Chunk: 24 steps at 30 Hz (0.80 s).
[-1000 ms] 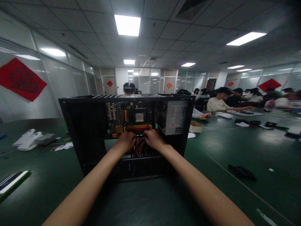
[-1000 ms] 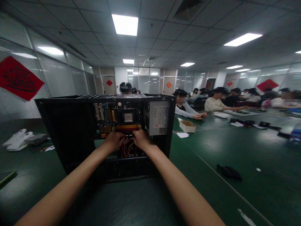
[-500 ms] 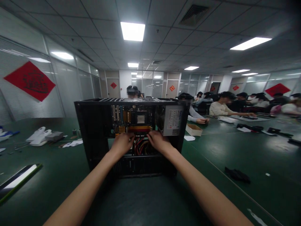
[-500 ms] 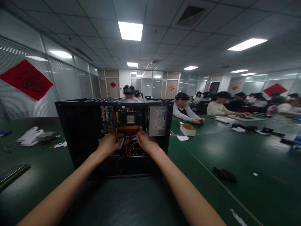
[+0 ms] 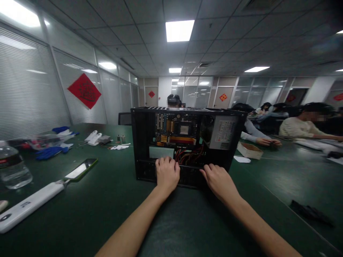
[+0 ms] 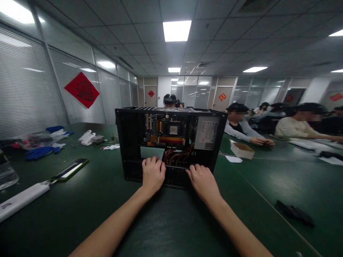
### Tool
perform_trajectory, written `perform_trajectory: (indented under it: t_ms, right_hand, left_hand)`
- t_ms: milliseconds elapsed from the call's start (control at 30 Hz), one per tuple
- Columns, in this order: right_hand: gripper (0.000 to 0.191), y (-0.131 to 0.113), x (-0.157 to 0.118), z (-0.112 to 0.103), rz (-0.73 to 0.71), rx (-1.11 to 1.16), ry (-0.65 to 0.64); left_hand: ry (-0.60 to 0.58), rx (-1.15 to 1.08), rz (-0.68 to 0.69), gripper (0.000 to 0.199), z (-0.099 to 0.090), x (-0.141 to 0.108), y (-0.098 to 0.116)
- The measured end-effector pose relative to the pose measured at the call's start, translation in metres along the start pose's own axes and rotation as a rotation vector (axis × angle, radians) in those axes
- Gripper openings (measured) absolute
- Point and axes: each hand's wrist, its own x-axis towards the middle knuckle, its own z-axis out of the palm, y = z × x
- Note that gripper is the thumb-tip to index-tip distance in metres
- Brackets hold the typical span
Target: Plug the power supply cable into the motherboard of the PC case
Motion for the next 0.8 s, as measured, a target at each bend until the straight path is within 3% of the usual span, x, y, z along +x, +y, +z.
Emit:
perform_trajectory:
  t_ms: [267,400,633,800]
  right_hand:
    - [0.031,-0.007,0.000,-0.008,0.032,-0.021,-0.030]
    - [0.029,-0.026,-0.005,-0.022,0.040,-0.051,-0.049]
    - [0.027,-0.100,-0.016,-0.058,0.010,-0.138,0.026]
    - [0.041,-0.172,-0.005,-0.072,0.036,0.037,0.002]
  left_hand:
    - [-0.021,-0.113,-0.127,0.035,0.004,0.009,0.002]
    - [-0.068,-0.175,-0.174,0.037,0.007,0.021,-0.007]
    - [-0.127,-0.179,-0.348,0.042,0.017,0.051,-0.034]
    - [-0.248,-0.312,-0.235,0.040,0.009,0.072,-0.060]
